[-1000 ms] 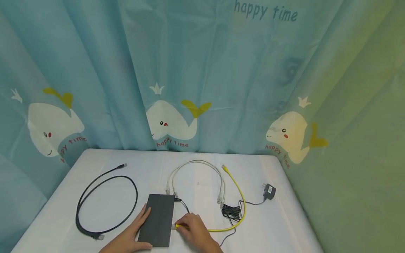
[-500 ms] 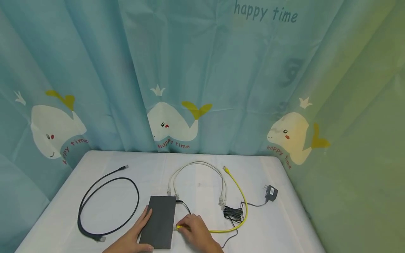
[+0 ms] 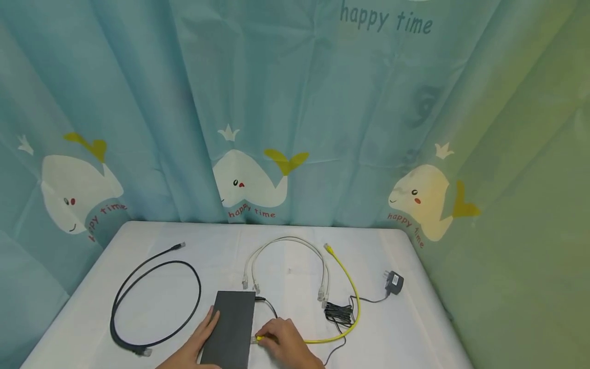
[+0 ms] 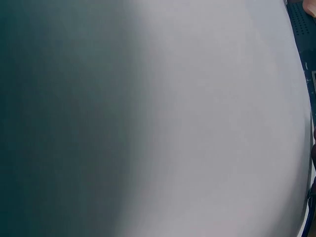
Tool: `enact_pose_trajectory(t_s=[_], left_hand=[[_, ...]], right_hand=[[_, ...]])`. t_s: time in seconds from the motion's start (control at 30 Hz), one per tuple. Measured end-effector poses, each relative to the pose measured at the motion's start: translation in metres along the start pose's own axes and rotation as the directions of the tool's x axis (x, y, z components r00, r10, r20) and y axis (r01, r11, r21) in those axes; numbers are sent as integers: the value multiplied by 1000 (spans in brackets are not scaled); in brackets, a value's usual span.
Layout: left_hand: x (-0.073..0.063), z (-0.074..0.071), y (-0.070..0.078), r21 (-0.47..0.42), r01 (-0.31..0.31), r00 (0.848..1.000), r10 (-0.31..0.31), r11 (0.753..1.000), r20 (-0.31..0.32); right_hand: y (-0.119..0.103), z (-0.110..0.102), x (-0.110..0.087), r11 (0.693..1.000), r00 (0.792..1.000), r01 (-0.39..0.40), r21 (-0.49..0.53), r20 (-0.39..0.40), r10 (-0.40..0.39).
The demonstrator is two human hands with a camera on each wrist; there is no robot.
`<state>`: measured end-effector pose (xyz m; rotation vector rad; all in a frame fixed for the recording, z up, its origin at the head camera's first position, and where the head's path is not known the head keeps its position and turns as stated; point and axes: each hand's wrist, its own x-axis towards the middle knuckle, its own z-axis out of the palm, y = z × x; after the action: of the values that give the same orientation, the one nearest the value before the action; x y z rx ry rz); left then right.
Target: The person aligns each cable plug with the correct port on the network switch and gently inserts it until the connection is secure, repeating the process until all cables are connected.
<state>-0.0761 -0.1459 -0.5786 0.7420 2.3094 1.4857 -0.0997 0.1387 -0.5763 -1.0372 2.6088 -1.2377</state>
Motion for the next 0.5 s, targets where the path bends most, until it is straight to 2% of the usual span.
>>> enact_pose_trajectory(t_s=[0.07,0.17,0.3,0.5], left_hand=[[-4,6,-5,73,-104,993,108,992,-53],[-9,11,-10,175,-196,969,218,965,-115],[-11,12,-9,201,-202,964,231,958,-129],[-9,15,-12,178,-213,961,239,961,-140]], right_hand=[[0,0,-4,1000,1000,10,5,21,-10],[-1,1,-8,1000,999,-14,13,46,14],[-1,3,-9,998,997,-58,21,56,57],[-3,2,-8,999,998,-33,-36,61,35]])
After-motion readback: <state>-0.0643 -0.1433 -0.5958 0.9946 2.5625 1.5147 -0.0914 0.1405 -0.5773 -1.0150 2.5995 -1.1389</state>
